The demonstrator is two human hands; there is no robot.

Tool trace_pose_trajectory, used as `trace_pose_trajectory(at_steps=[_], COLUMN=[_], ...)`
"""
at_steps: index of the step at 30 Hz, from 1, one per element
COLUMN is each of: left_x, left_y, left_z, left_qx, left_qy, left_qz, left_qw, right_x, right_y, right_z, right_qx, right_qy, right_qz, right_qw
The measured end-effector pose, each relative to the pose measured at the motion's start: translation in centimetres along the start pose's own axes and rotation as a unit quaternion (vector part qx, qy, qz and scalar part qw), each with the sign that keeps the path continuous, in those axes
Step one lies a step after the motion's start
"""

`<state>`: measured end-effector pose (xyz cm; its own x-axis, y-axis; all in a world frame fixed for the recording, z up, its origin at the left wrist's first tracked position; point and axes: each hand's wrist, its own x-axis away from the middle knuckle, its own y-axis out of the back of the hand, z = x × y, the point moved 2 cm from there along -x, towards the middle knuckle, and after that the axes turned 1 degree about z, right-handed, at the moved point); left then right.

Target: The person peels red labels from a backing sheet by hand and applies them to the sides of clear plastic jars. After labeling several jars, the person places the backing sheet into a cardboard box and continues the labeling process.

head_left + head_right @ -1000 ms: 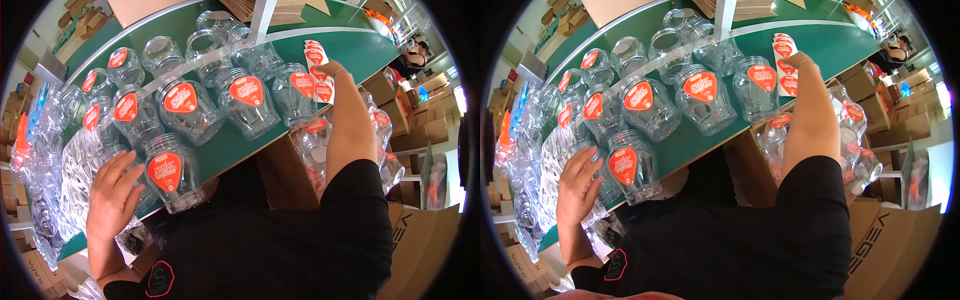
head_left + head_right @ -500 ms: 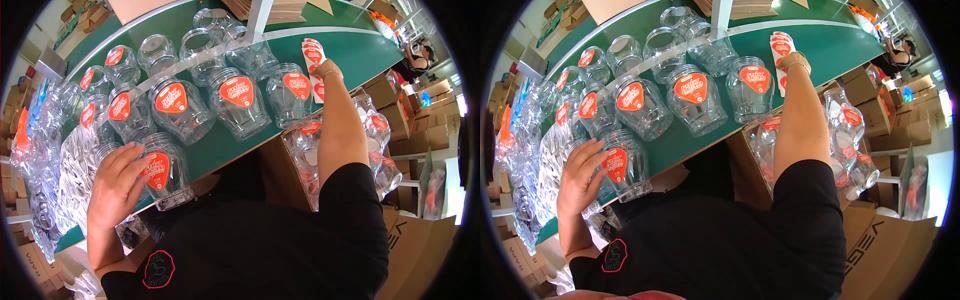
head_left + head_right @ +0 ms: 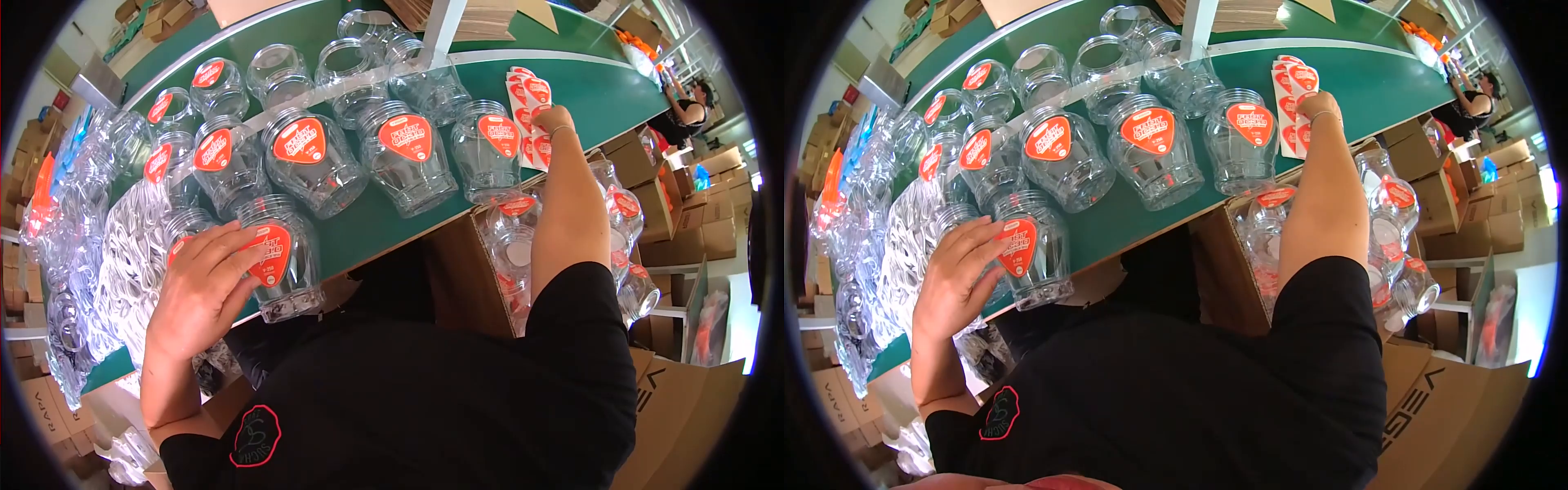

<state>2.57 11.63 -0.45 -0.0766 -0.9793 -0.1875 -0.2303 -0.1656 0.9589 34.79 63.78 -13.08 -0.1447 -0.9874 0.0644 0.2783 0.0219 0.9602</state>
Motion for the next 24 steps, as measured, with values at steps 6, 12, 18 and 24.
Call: trace_pose_trajectory(at_steps=[6,12,18,24], left_x=[0.1,-0.6,-0.1,0.9], left_y=[0.0,-0.3,-0.5,-0.9], left_z=[0.0,-0.4,0.2,0.9], left_qx=[0.006,0.009,0.013,0.026], left_qy=[0.003,-0.006,-0.002,-0.002], left_qz=[-0.004,-0.002,-0.003,-0.033], left_qw=[1.000,1.000,1.000,0.999], right_x=[-0.6,-1.6,-4.2,-7.9], right_y=[1.0,0.4,-1.5,-2.8], right_z=[-0.4,-0.7,-1.6,-3.3], right_qx=[-0.057,-0.016,0.003,0.033], right_qy=[-0.001,0.010,0.065,0.088], right_qz=[0.029,0.009,0.041,0.022], right_qw=[0.998,1.000,0.997,0.995])
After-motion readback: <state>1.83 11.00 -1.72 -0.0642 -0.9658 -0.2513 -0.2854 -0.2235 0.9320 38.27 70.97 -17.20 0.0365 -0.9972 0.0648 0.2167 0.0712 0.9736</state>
